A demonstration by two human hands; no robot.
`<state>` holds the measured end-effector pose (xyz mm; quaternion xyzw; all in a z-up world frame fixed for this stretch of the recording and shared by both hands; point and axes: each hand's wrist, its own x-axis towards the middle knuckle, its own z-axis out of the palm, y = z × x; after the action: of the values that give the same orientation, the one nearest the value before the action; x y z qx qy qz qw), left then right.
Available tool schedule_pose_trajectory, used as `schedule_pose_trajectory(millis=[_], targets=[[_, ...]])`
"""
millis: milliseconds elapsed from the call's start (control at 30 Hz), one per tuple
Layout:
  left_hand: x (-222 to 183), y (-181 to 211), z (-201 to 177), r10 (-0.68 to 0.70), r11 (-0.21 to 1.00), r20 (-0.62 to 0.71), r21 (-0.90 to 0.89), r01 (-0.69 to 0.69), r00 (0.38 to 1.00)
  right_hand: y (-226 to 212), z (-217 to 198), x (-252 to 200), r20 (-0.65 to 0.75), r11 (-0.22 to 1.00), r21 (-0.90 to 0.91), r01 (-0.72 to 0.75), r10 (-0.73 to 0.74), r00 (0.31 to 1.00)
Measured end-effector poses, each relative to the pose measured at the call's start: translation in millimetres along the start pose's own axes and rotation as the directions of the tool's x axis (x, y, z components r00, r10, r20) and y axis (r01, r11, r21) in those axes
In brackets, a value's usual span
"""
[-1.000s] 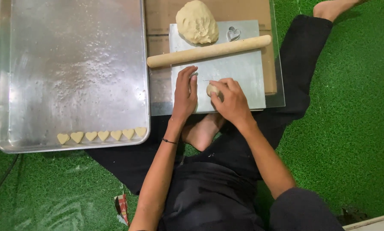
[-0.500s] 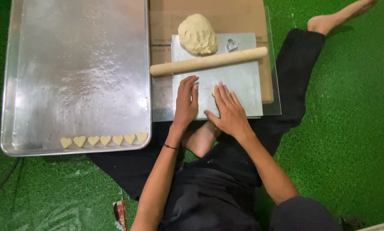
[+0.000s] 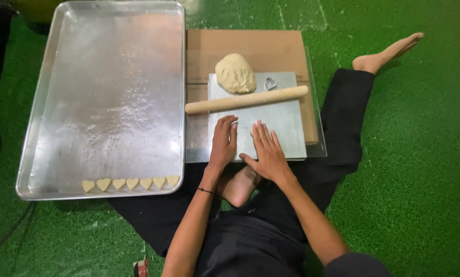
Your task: Rolling out dough with a rolling pin, cutting out heart shapes with a cookie cutter, and arranging them on a baking tray.
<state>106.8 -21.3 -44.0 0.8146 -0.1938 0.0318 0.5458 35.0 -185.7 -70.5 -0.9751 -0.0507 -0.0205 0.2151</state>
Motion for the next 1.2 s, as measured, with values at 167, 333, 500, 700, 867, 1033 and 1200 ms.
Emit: schedule_pose_trajectory(millis=[167,333,500,700,867,1033,1200], targets=[[0,-2,-1,0.020,1.000,0.025,0.017,-0.020,0.999,2,4,1,0.016,1.000,0.012,-0.008,0.008,1.000],[1,-4,2,0.010,1.000,-0.002,0.010,-0.010,1.000,5,6,3,-0.005,1.000,0.029,0.002,-0.002,1.000],[4,-4,4,0.010,1.000,-0.022,-0.008,-0.010,1.000,5,1,2,-0.112,0.999,0.015,0.049,-0.047,0.993],[0,2,4,-0.024,0.999,-0.041,0.029,0.025,0.999,-2,-3,-2,0.012,0.999,0.032,-0.030,0.030,0.999],[-4,4,4,0.019,0.998,-0.041,0.057,-0.017,0.999,-5,-20,-1,0.042,0.986,0.153,-0.069,0.063,0.997],[-1,10,-2,0.005,0.997,-0.004,0.075,-0.005,1.000,30,-45,51,-0.260,0.965,0.256,0.054,0.015,0.965],[2,16,-5,-0.065,0.998,0.002,0.009,0.065,0.998,89,-48,109,-0.350,0.994,0.066,0.086,-0.058,0.935]])
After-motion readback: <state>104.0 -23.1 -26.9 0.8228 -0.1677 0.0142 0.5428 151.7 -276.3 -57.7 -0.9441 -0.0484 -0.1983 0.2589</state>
